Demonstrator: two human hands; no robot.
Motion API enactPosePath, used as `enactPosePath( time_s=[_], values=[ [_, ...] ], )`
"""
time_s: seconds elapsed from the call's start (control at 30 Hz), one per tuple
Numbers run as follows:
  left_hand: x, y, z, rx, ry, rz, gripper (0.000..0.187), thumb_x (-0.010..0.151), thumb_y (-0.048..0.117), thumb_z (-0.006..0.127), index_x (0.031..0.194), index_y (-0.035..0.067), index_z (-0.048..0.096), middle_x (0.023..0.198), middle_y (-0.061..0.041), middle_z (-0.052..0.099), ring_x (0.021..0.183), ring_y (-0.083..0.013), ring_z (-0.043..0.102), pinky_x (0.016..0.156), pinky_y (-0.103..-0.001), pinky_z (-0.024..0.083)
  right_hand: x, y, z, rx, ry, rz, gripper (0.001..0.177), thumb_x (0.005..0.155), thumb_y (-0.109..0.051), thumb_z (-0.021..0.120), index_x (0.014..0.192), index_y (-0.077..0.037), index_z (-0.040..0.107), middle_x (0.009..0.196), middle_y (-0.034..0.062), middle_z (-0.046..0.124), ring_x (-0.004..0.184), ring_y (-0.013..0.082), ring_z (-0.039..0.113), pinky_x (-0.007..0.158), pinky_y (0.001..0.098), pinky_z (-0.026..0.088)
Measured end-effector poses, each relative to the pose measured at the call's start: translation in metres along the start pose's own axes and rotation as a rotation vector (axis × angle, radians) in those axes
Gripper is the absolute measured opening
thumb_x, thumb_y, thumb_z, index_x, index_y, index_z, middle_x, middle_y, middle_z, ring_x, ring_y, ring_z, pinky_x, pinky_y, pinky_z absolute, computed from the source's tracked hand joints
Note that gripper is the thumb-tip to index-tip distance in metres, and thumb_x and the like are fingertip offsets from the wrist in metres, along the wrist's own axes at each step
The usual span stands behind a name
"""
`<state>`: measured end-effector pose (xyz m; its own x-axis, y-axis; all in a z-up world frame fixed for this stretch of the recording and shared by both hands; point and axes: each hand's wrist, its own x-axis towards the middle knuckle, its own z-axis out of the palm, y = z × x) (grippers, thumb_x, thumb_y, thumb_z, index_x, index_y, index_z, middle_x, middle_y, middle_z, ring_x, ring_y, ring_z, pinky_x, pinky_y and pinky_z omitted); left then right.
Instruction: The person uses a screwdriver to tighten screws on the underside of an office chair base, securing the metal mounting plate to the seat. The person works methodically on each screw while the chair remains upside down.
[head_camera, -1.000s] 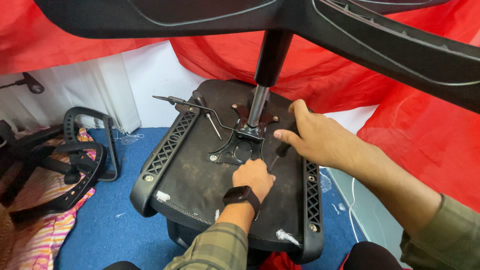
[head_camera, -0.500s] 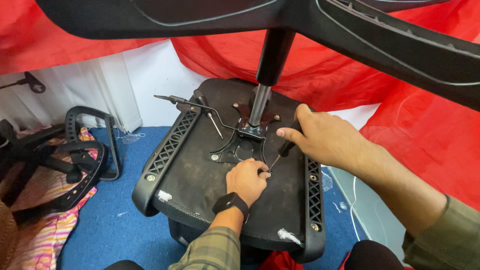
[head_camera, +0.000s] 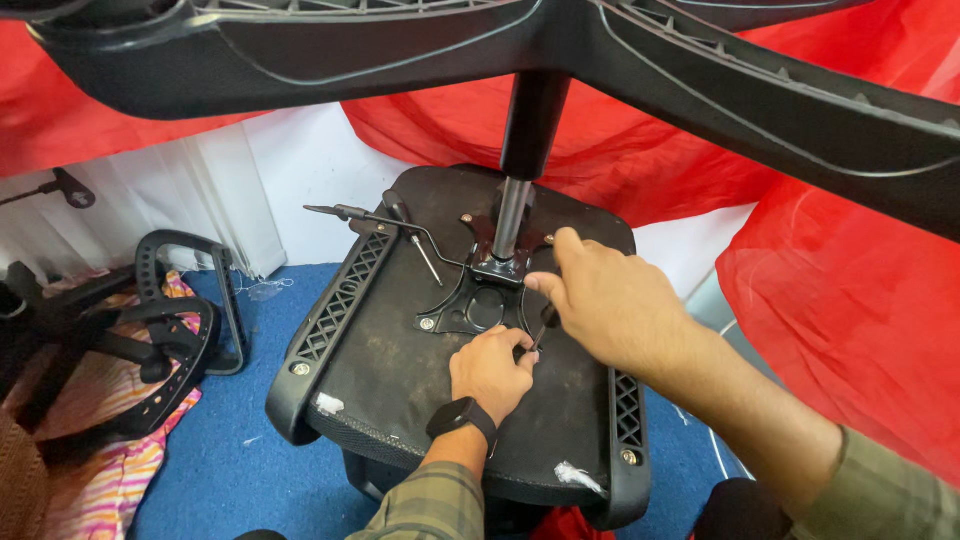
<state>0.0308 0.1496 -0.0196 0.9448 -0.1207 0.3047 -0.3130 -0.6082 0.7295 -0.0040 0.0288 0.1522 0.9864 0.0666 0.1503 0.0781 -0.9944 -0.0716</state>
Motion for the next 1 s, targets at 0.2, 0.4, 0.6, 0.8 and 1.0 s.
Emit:
enactPosePath(
  time_s=[0.2, 0.4, 0.6, 0.8, 1.0],
  values=[
    [-0.002, 0.002, 0.001, 0.009, 0.014, 0.013, 0.019, 0.078, 0.027, 0.08, 0.092, 0.017, 0.074, 0.091, -0.002, 0.071, 0.087, -0.0299, 0.07, 0.075, -0.046, 0.053, 0.0, 0.009, 0.001, 0.279, -0.008, -0.401, 0.028, 0.08, -0.01, 0.064, 0.108, -0.012, 0.066, 0.127, 0.0174, 0.057, 0.112, 0.0411, 0.062, 0.089, 0.0493, 0.054],
    [-0.004, 0.003, 0.0, -0.002, 0.002, -0.013, 0.017, 0.079, 0.027, 0.079, 0.094, 0.018, 0.074, 0.092, -0.002, 0.071, 0.086, -0.0294, 0.07, 0.075, -0.045, 0.053, 0.008, 0.016, 0.009, -0.01, -0.09, 0.113, 0.059, 0.099, -0.054, 0.069, 0.12, -0.002, 0.05, 0.109, 0.0259, 0.07, 0.104, 0.0427, 0.068, 0.087, 0.05, 0.054],
    [-0.006, 0.003, 0.0, -0.021, 0.029, 0.026, 0.015, 0.079, 0.023, 0.077, 0.093, 0.017, 0.074, 0.091, -0.002, 0.07, 0.089, -0.0296, 0.07, 0.075, -0.045, 0.053, 0.017, 0.04, 0.002, 0.363, -0.111, -0.42, 0.021, 0.081, -0.014, 0.068, 0.101, -0.009, 0.068, 0.113, 0.0159, 0.063, 0.102, 0.0349, 0.066, 0.085, 0.0436, 0.053],
    [-0.006, 0.004, -0.002, -0.021, 0.005, 0.031, 0.016, 0.079, 0.023, 0.076, 0.094, 0.017, 0.074, 0.09, -0.003, 0.07, 0.089, -0.0295, 0.069, 0.076, -0.045, 0.053, 0.016, 0.028, -0.003, 0.056, -0.093, 0.056, 0.055, 0.101, -0.044, 0.073, 0.126, -0.003, 0.046, 0.107, 0.0279, 0.069, 0.109, 0.0449, 0.067, 0.091, 0.0487, 0.051],
    [-0.01, 0.006, -0.001, 0.008, 0.042, 0.059, 0.016, 0.082, 0.022, 0.076, 0.096, 0.016, 0.074, 0.091, -0.004, 0.069, 0.089, -0.0294, 0.069, 0.076, -0.044, 0.054, 0.014, 0.021, -0.019, 0.24, -0.202, -0.272, 0.025, 0.084, -0.018, 0.069, 0.108, -0.011, 0.065, 0.117, 0.0184, 0.059, 0.111, 0.0361, 0.064, 0.094, 0.0417, 0.051]
  ],
)
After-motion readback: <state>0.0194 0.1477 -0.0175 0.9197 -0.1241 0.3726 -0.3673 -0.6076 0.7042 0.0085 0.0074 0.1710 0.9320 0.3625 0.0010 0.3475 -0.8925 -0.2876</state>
